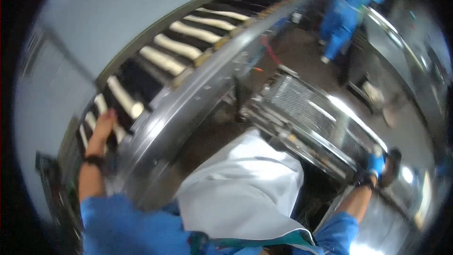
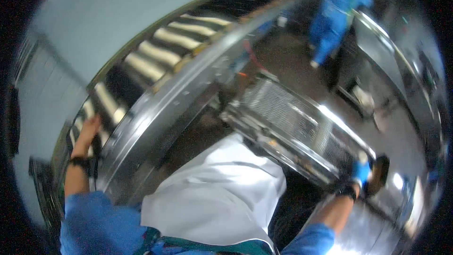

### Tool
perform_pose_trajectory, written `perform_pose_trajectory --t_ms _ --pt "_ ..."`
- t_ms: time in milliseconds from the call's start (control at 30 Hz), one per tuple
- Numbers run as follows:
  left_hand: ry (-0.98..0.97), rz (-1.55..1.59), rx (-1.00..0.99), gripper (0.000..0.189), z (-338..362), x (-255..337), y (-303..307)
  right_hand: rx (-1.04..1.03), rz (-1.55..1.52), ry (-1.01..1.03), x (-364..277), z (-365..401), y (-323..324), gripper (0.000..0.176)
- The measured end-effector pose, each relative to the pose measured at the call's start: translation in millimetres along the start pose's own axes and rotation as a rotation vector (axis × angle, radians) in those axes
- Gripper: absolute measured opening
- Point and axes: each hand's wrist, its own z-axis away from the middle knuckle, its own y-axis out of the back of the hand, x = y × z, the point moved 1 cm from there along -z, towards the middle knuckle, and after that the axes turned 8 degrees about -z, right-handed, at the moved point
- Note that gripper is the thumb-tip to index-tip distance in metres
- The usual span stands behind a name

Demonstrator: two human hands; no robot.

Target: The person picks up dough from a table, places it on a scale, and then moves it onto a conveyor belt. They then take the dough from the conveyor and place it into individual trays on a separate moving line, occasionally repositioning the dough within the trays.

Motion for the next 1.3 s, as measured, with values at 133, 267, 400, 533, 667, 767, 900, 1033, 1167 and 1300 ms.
perform_pose_trajectory --t_ms 133,267,400,533,667,767,900,1033,1167,1300 --pt "0.277 0.679 0.02 0.042 17 28 -23 -0.002 -0.568 -0.042 -123 -7 9 0.023" --pt "0.341 0.837 -0.073 0.045 -12 -2 -55 -0.009 -0.809 0.268 -291 43 46 0.036" --pt "0.437 0.861 -0.026 0.062 -20 -28 -55 -0.174 -1.176 0.539 -413 108 35 0.031" --pt "0.36 0.711 0.069 0.077 -1 -30 -26 -0.641 -1.451 0.713 -503 185 -26 0.035" --pt "0.362 0.63 0.006 0.072 21 -59 -15 -1.361 -1.535 0.702 -573 314 -62 0.058" --pt "0.35 0.542 0.093 0.061 42 -39 1 -1.664 -1.577 0.49 -577 359 -73 0.069" --pt "0.238 0.797 0.093 0.064 38 -35 -7 -1.671 -1.311 0.639 -560 356 -67 0.062" --pt "0.405 0.588 0.072 0.068 9 -46 -12 -1.384 -1.154 0.598 -526 308 -61 0.048" --pt "0.446 0.497 0.196 0.057 -50 -115 -14 -0.935 -0.974 0.524 -460 248 -52 0.042" --pt "0.459 0.529 0.146 0.049 -45 -146 0 -0.711 -0.797 0.41 -365 176 -34 0.039"
